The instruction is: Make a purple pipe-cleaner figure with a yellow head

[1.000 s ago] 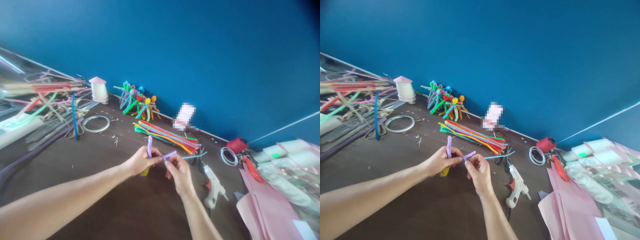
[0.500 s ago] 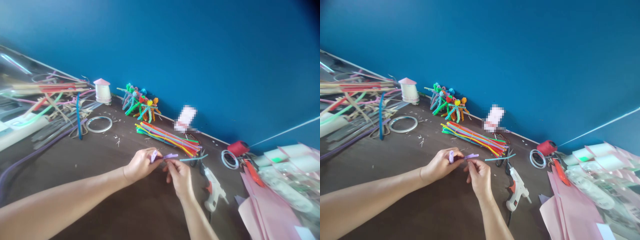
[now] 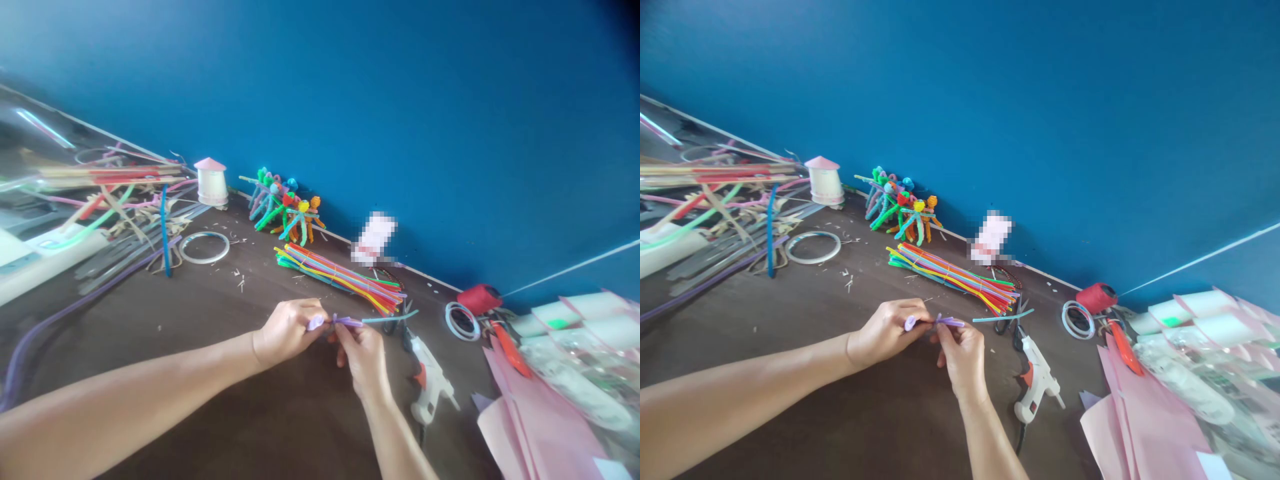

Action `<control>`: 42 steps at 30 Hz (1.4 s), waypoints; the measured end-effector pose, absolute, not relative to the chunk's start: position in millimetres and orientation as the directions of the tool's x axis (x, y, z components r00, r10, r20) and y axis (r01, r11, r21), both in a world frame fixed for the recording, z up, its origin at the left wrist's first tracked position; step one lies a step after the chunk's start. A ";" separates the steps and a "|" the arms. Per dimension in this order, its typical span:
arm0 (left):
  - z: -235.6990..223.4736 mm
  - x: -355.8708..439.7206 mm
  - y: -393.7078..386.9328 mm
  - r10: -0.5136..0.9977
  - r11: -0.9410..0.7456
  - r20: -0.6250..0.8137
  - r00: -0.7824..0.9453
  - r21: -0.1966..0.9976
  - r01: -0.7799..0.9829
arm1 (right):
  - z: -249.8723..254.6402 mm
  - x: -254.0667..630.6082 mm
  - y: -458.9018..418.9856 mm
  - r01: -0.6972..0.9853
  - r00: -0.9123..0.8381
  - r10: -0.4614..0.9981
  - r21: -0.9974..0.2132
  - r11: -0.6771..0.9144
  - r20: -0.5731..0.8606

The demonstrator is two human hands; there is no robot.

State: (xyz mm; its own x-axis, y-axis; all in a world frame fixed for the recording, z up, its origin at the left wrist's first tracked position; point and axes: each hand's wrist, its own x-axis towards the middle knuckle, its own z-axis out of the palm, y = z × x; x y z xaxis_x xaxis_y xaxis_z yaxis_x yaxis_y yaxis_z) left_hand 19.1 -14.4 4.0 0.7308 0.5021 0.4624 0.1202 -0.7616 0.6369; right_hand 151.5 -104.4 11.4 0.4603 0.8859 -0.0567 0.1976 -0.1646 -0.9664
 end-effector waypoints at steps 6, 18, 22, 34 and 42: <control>6.5 18.0 -15.2 0.484 -0.761 0.473 0.736 0.643 0.087 | 6.8 151.3 -104.1 0.071 0.469 0.878 -0.987 -0.145 -0.095; 10.3 27.3 -14.4 0.653 -0.175 0.029 0.757 0.978 0.113 | 4.5 151.5 -105.9 0.039 0.452 0.892 -0.998 -0.043 -0.021; 10.4 27.7 -10.4 0.500 0.342 -0.246 0.831 0.937 0.071 | 5.0 153.3 -107.7 0.029 0.390 0.921 -1.000 -0.009 0.004; 19.5 27.2 -14.9 0.491 0.418 -0.282 0.824 0.906 0.062 | 4.5 153.6 -107.5 0.009 0.344 0.939 -1.000 0.023 0.025; 15.5 27.2 -14.0 0.454 0.449 -0.320 0.832 0.888 0.096 | 15.8 155.6 -111.0 0.326 0.263 0.953 -0.944 0.059 0.150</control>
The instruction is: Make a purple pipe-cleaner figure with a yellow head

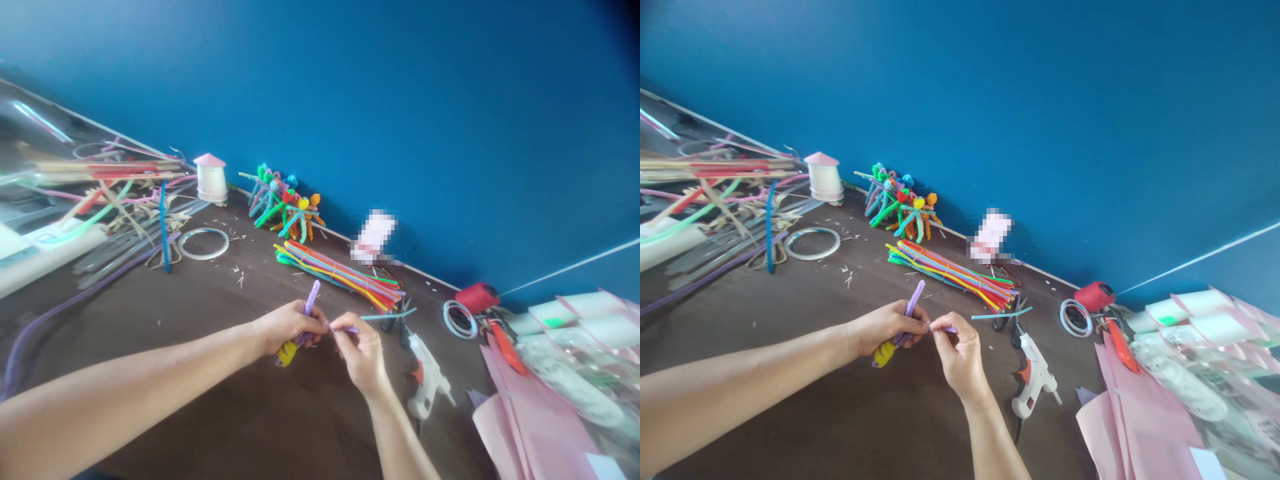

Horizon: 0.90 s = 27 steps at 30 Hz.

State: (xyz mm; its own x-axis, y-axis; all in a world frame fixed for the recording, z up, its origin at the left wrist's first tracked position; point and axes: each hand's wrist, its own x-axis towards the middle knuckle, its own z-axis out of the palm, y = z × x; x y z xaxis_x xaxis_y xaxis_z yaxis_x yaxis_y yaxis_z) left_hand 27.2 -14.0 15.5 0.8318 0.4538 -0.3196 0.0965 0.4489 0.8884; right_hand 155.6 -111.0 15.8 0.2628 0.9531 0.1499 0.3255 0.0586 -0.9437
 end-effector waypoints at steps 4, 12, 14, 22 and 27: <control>15.3 26.3 -16.6 0.538 0.216 -0.215 0.815 0.970 0.113 | 12.8 155.8 -110.3 0.098 0.280 0.957 -0.994 0.054 0.079; 11.9 19.6 -20.8 0.584 -0.663 0.374 0.721 0.732 0.157 | 1.9 155.6 -106.1 -0.212 0.279 0.957 -0.977 -0.018 -0.078; 9.9 18.8 -20.4 0.548 -0.707 0.391 0.740 0.689 0.159 | 2.2 155.8 -106.0 -0.183 0.279 0.958 -0.983 -0.018 -0.070; 10.4 17.8 -20.4 0.513 -0.746 0.397 0.761 0.646 0.165 | 2.0 155.9 -106.9 -0.094 0.277 0.958 -0.994 -0.048 -0.072; 16.4 20.8 -17.9 0.619 -0.488 0.205 0.758 0.857 0.167 | 7.3 155.7 -107.7 0.169 0.304 0.952 -0.983 -0.065 -0.011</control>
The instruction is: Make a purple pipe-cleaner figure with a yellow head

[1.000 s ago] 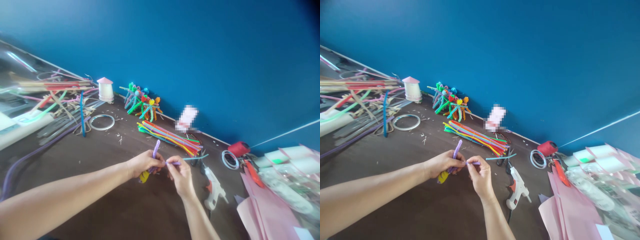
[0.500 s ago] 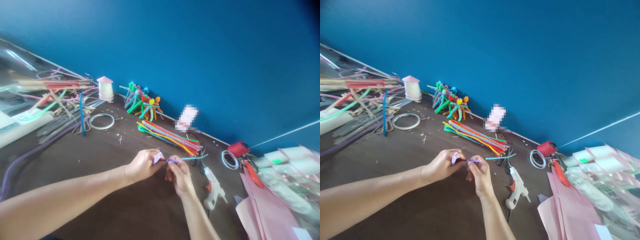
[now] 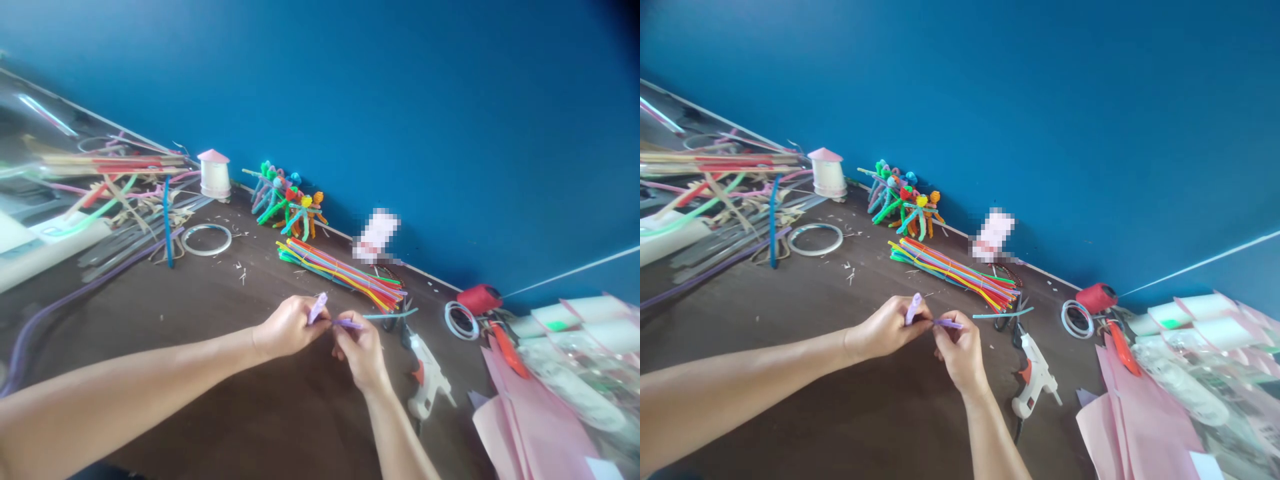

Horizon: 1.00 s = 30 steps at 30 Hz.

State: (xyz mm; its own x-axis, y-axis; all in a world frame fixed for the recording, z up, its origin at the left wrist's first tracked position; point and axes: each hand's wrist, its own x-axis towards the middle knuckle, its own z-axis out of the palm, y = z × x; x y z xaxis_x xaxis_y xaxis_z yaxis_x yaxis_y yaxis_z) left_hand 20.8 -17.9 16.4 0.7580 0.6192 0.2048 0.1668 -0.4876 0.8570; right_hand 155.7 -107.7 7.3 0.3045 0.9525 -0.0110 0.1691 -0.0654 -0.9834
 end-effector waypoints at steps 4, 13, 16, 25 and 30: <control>18.8 23.4 -9.0 0.518 0.121 -0.211 0.829 0.977 0.173 | 13.9 155.6 -110.7 0.358 0.249 0.965 -0.934 -0.015 0.080; 11.1 21.9 -1.8 0.275 0.570 -0.360 0.891 0.808 0.150 | 18.4 154.5 -113.5 0.459 0.167 0.974 -0.886 0.063 0.156; 5.9 21.6 0.8 0.089 0.675 -0.370 0.925 0.705 0.217 | 18.9 153.2 -115.1 0.469 0.114 0.974 -0.875 0.121 0.196; -3.9 23.3 4.7 0.020 0.758 -0.307 0.951 0.625 0.186 | 14.5 152.0 -112.6 0.280 0.165 0.981 -0.958 0.056 0.106; 4.0 19.4 2.2 -0.106 0.766 -0.289 0.951 0.586 0.264 | 20.0 150.9 -116.8 0.395 0.091 0.963 -0.897 0.198 0.253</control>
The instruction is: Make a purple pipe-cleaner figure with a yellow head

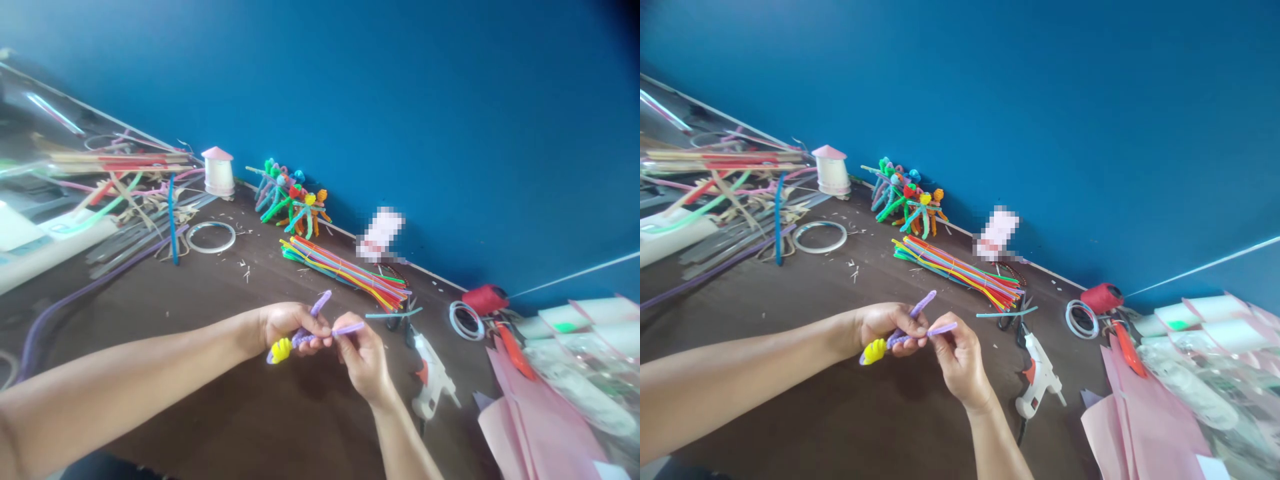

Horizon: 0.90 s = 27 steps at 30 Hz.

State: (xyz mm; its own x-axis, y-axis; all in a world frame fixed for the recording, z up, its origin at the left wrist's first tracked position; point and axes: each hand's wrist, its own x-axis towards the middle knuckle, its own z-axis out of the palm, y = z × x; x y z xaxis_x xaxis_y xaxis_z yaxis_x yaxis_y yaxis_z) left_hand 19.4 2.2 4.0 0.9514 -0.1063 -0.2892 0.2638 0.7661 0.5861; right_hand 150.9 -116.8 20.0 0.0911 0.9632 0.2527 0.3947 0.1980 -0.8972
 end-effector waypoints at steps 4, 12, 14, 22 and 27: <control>10.3 19.2 -1.7 -0.121 0.736 -0.297 0.947 0.614 0.287 | 21.3 150.2 -118.2 0.533 0.003 0.918 -0.777 0.335 0.398; 15.2 26.4 -14.9 0.663 0.069 -0.088 0.744 0.996 0.057 | 11.9 154.0 -109.4 0.322 0.416 0.902 -0.947 -0.027 0.116; 15.9 25.0 -16.9 0.686 -0.186 0.043 0.726 0.975 0.118 | 11.7 153.9 -109.3 0.283 0.415 0.906 -0.958 -0.039 0.086; 10.6 18.0 -18.0 0.562 -0.671 0.406 0.721 0.733 0.111 | 10.4 152.3 -109.3 0.251 0.421 0.906 -0.966 -0.067 0.047; 7.8 17.7 -15.4 0.546 -0.701 0.407 0.732 0.701 0.132 | 6.9 153.1 -107.7 0.147 0.402 0.916 -0.987 -0.070 -0.005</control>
State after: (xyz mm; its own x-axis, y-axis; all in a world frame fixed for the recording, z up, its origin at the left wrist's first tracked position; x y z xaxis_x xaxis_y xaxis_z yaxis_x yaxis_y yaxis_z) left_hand 17.7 -15.4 7.8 0.7324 0.5455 0.4073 0.1322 -0.7008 0.7010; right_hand 153.1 -107.7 6.9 0.4016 0.9158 -0.0053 0.1472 -0.0703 -0.9866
